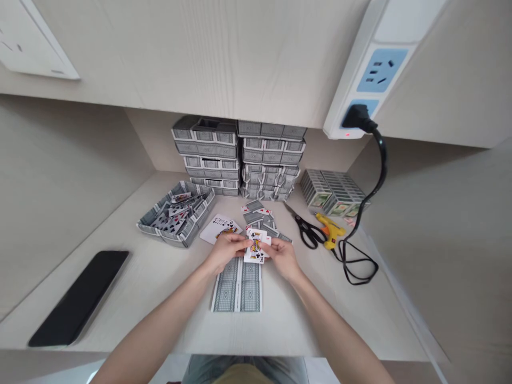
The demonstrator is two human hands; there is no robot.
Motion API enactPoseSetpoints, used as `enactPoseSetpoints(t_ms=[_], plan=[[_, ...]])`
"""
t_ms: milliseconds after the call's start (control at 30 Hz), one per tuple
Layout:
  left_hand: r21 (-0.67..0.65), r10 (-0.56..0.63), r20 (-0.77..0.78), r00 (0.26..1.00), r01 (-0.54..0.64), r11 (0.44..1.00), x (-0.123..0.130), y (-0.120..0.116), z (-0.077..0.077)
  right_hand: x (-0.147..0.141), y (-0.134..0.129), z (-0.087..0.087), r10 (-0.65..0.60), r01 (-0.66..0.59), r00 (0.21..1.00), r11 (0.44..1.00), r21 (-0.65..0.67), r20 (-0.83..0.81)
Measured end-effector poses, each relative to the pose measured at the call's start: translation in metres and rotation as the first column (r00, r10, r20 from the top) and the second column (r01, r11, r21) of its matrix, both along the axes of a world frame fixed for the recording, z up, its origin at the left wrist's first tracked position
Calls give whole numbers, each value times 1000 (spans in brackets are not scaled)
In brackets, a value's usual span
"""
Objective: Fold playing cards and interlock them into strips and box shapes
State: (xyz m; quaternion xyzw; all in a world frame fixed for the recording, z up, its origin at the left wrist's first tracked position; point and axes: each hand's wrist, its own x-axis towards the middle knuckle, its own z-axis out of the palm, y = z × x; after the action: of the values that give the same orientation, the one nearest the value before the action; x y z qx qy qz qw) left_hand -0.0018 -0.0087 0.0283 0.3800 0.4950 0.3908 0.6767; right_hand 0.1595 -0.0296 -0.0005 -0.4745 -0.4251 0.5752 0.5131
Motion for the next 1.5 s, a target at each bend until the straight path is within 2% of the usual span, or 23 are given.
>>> enactPoseSetpoints(t_ms=[367, 467, 533, 600, 700, 767, 833, 933, 1000, 1167, 1233, 1300, 1400, 1500], plan=[[41, 7, -47, 999, -5, 999, 1, -2, 4, 1, -3, 13, 46, -54, 994, 995, -79, -96], [108, 18, -99, 995, -7, 994, 2, -2, 1, 1, -3, 13, 52, -60, 994, 995, -74, -99], [217, 48, -188, 981, -6, 976, 4, -3, -3, -1, -3, 13, 48, -54, 995, 996, -65, -90], [368, 119, -327, 938, 10, 930, 6, -5, -7, -2, -3, 12, 42, -47, 996, 997, -60, -81], [537, 245, -516, 821, 87, 839, 11, -9, -12, -4, -4, 13, 46, -51, 995, 997, -54, -87], [581, 287, -591, 753, 151, 800, 13, -11, -13, -4, -4, 15, 60, -66, 993, 997, -49, -101], [584, 292, -639, 711, 202, 786, 14, -12, -13, -4, -5, 17, 74, -80, 990, 996, -46, -118], [564, 275, -668, 691, 230, 793, 14, -12, -13, -4, -6, 17, 91, -98, 985, 994, -44, -147], [555, 261, -659, 705, 222, 802, 14, -10, -13, -3, -6, 16, 110, -118, 980, 992, -44, -164], [523, 183, -542, 820, 159, 838, 15, -8, -14, -1, -4, 13, 177, -188, 971, 980, -58, -161], [475, 114, -474, 873, 145, 868, 14, -8, -13, 2, -2, 13, 166, -175, 975, 983, -54, -145], [395, -25, -406, 913, 200, 897, 13, -8, -10, 7, 1, 15, 114, -121, 985, 992, -44, -125], [332, -219, -351, 911, 339, 880, 10, -9, -7, 14, 5, 18, 38, -42, 995, 999, -34, -94], [338, -248, -383, 890, 384, 859, 9, -10, -5, 16, 7, 19, 0, -3, 997, 999, -40, -73]])
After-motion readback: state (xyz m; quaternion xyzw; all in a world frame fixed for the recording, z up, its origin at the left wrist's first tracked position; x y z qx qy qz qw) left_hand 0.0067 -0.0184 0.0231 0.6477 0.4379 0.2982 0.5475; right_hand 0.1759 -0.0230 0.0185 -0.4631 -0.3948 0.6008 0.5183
